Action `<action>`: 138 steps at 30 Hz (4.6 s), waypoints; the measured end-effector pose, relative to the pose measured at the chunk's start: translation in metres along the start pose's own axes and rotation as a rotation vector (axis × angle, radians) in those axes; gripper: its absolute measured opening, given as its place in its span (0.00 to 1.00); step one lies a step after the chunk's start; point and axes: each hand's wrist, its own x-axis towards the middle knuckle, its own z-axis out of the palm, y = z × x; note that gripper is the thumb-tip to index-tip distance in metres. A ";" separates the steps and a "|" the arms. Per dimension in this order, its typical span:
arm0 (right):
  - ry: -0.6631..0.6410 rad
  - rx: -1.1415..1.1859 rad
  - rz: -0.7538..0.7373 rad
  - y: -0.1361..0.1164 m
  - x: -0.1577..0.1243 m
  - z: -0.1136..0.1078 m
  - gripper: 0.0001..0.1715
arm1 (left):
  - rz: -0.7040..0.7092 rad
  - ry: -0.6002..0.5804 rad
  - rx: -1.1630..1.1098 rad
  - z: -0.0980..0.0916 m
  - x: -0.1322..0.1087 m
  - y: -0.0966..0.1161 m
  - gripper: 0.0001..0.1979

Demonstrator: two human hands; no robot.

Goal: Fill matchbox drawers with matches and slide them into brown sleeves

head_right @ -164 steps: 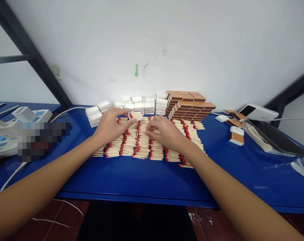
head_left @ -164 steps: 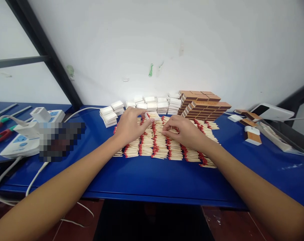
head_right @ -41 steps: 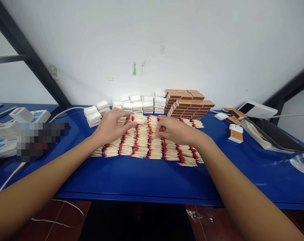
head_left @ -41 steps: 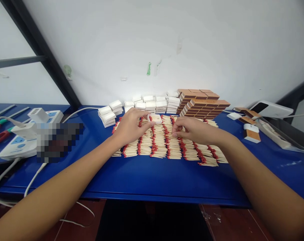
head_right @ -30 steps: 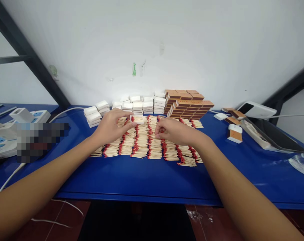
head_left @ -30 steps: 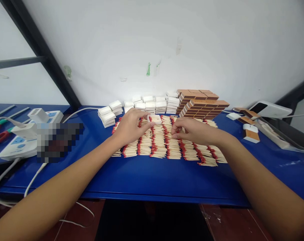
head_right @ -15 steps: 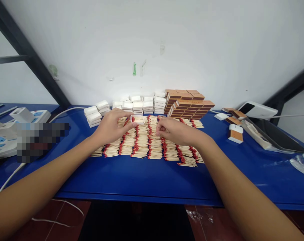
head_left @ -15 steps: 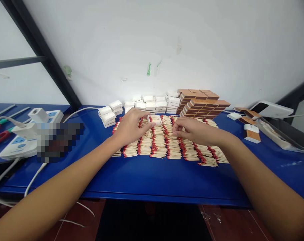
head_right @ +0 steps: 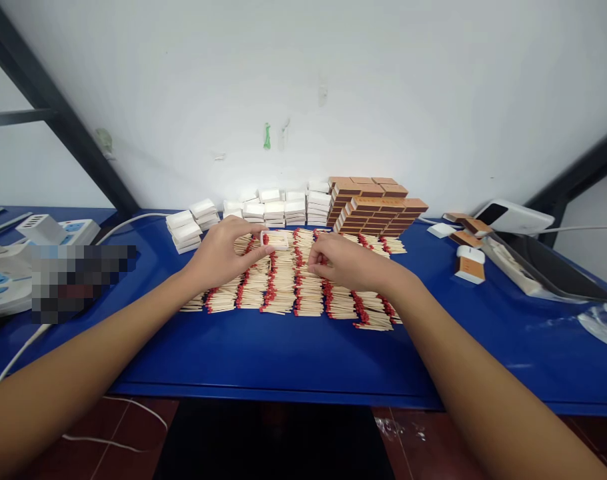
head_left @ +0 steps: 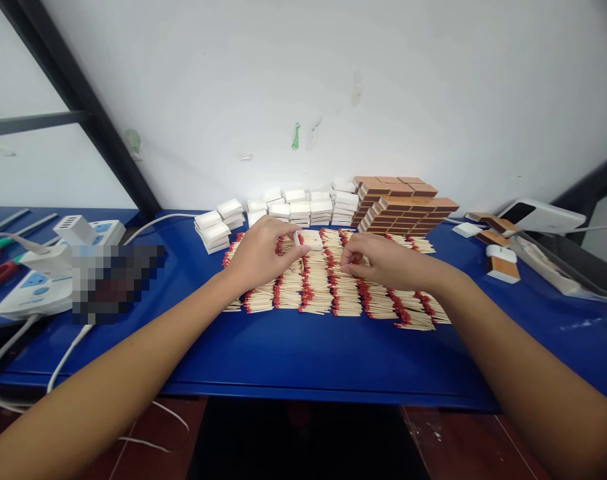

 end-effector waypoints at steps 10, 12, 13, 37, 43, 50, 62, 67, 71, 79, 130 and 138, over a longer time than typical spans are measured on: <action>0.013 -0.002 -0.009 -0.006 -0.001 -0.004 0.17 | 0.005 0.007 -0.012 0.000 0.000 0.000 0.16; 0.035 0.010 -0.016 -0.008 -0.001 -0.006 0.17 | 0.004 0.005 -0.011 0.000 0.000 -0.001 0.16; 0.038 0.015 -0.018 -0.008 -0.001 -0.007 0.17 | 0.002 0.002 -0.010 0.000 0.000 -0.001 0.16; -0.062 0.025 0.025 -0.007 -0.004 -0.003 0.17 | 0.010 0.001 -0.007 0.000 0.000 -0.001 0.15; -0.084 -0.007 0.007 -0.005 -0.004 -0.001 0.20 | 0.015 -0.002 0.000 0.000 0.000 -0.001 0.13; 0.030 0.025 -0.006 -0.004 -0.007 -0.009 0.21 | 0.027 -0.009 -0.004 0.001 0.000 -0.002 0.15; 0.320 0.109 -0.182 -0.027 0.001 0.014 0.15 | 0.099 -0.077 -0.114 0.007 -0.008 0.019 0.18; 0.301 0.085 -0.189 -0.027 -0.001 0.012 0.15 | 0.087 -0.072 -0.138 0.007 -0.008 0.019 0.16; 0.327 0.077 -0.192 -0.030 -0.002 0.010 0.13 | 0.097 -0.055 -0.145 0.008 -0.009 0.018 0.15; 0.451 0.035 -0.112 -0.027 0.000 0.003 0.09 | 0.015 -0.028 -0.119 0.004 -0.004 0.012 0.17; 0.131 -0.077 -0.032 0.012 0.006 0.009 0.11 | -0.009 0.020 -0.023 -0.001 0.000 0.002 0.13; 0.281 -0.036 -0.062 -0.004 0.002 0.001 0.12 | 0.033 -0.012 -0.037 0.001 -0.001 0.001 0.17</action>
